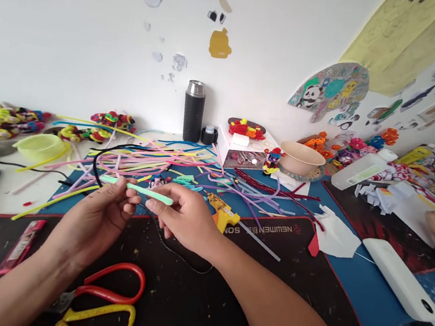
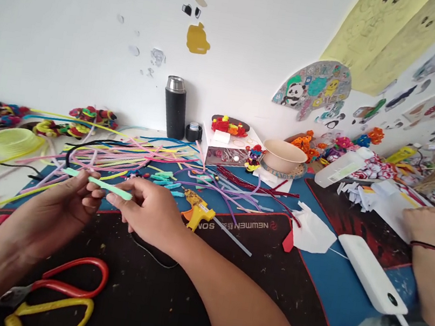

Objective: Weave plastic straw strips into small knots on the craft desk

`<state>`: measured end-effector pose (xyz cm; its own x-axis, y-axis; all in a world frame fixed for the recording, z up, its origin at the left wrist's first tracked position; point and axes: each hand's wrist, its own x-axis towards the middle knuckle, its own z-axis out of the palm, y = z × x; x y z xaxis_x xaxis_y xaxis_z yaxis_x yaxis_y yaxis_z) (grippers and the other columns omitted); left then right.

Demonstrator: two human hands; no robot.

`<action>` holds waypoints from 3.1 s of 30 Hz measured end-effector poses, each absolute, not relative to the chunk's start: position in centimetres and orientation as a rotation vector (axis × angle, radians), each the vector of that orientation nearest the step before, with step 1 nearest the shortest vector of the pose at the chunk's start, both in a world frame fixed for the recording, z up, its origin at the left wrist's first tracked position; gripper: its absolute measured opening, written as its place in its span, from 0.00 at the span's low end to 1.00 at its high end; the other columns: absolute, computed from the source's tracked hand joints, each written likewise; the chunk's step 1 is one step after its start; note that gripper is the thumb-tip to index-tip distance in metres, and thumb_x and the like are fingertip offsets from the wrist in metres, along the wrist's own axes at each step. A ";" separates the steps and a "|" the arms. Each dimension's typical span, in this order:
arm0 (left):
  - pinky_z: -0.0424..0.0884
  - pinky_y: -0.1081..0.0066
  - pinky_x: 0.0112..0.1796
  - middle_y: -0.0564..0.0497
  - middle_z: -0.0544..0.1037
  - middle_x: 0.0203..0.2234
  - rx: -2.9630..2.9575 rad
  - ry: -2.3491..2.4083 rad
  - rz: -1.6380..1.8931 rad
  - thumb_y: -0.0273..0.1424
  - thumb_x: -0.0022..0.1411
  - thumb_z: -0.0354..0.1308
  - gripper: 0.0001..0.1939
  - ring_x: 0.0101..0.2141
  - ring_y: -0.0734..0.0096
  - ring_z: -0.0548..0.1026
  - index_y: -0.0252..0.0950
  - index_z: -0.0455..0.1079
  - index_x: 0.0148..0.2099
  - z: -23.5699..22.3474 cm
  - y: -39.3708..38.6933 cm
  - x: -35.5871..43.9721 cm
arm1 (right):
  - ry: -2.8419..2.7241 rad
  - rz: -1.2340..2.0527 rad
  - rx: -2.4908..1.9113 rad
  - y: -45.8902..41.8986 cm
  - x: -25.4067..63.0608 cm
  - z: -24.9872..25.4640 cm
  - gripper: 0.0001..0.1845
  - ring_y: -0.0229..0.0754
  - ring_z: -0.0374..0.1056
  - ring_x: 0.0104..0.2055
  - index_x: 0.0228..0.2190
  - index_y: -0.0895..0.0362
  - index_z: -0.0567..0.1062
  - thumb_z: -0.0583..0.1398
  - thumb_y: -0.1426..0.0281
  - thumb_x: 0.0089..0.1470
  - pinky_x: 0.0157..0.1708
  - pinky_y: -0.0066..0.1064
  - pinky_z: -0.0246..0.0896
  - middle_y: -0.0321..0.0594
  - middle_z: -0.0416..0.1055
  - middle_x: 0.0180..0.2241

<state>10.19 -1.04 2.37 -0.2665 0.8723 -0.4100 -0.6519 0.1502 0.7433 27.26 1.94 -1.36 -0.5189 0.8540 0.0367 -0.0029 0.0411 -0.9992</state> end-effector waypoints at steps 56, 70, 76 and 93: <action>0.77 0.84 0.21 0.48 0.83 0.21 0.264 1.134 1.366 0.12 0.61 0.67 0.13 0.18 0.76 0.79 0.31 0.83 0.28 0.7 -1.3 9.8 | -1.544 1.618 -0.830 2.2 27.3 -1.3 0.24 0.32 0.67 0.19 0.36 0.58 0.82 0.72 0.49 0.61 0.20 0.24 0.59 0.32 0.72 0.24; 0.76 0.81 0.21 0.47 0.84 0.22 0.560 1.073 1.276 0.34 0.38 0.90 0.20 0.22 0.74 0.77 0.30 0.87 0.30 -0.6 -1.5 9.1 | -1.575 1.444 -0.845 2.2 27.5 -1.4 0.20 0.33 0.65 0.18 0.38 0.56 0.78 0.69 0.52 0.64 0.20 0.24 0.59 0.29 0.71 0.22; 0.75 0.80 0.21 0.49 0.84 0.21 0.564 1.089 1.332 0.40 0.29 0.92 0.26 0.21 0.75 0.77 0.34 0.86 0.28 -0.5 -1.3 8.9 | -1.493 1.571 -0.829 2.3 27.5 -0.8 0.24 0.33 0.64 0.16 0.36 0.55 0.74 0.72 0.49 0.59 0.18 0.24 0.57 0.26 0.69 0.19; 0.75 0.72 0.23 0.49 0.83 0.19 1.253 1.385 0.894 0.56 0.45 0.81 0.25 0.20 0.67 0.78 0.39 0.83 0.24 0.7 -1.6 7.9 | -1.629 1.651 -0.815 2.5 27.7 -1.1 0.24 0.32 0.62 0.16 0.32 0.54 0.71 0.71 0.49 0.62 0.20 0.24 0.56 0.25 0.68 0.17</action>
<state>7.88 -1.58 0.74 0.0626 0.9777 -0.2005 0.2193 0.1825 0.9584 27.67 2.53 -1.10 -0.5803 0.8141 0.0228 -0.0337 0.0039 -0.9994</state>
